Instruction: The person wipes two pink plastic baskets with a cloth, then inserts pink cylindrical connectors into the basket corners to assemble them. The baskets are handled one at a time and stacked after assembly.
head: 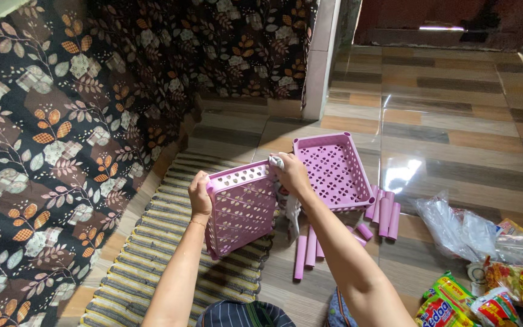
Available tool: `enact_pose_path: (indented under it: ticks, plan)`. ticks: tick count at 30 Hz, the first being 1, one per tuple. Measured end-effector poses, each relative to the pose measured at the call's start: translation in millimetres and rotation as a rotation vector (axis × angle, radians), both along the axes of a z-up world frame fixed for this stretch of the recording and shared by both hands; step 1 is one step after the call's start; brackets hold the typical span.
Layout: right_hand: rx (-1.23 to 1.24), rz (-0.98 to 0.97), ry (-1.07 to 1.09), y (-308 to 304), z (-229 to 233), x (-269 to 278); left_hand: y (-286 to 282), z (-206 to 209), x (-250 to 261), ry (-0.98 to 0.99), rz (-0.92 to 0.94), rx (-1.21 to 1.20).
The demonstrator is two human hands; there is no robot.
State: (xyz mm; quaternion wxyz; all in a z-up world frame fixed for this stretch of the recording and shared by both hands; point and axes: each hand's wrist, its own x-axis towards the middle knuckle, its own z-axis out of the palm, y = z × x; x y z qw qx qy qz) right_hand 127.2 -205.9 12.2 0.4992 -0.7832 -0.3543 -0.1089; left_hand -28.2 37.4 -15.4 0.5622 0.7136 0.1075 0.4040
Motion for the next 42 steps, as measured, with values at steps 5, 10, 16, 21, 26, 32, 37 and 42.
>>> enact_pose_path:
  ticks: [5, 10, 16, 21, 26, 32, 37, 42]
  plan:
    - [-0.08, -0.177, -0.186, 9, -7, -12, 4, 42, -12, 0.359, 0.145, 0.219]
    - [-0.152, -0.229, -0.298, 27, -8, -19, -15, 87, 5, 0.671, 0.311, 0.863]
    - [-0.065, -0.225, -0.287, 33, -5, -43, -70, 80, 28, 0.854, 0.083, 0.987]
    - [0.127, -0.182, -0.123, 28, -20, -48, -72, 71, 29, 0.819, 0.084, 0.882]
    - [0.1, -0.072, 0.097, 6, -63, -42, -55, 69, 28, 0.962, 0.077, 0.659]
    - [0.11, -0.216, 0.246, -32, -100, -31, -30, 66, 24, 0.721, 0.171, 0.532]
    - [0.208, -0.097, 0.044, -28, -70, -18, -32, 53, 28, 0.641, 0.135, 0.402]
    - [0.141, 0.109, 0.412, 6, -22, -38, -27, 49, 33, 0.676, 0.09, 0.371]
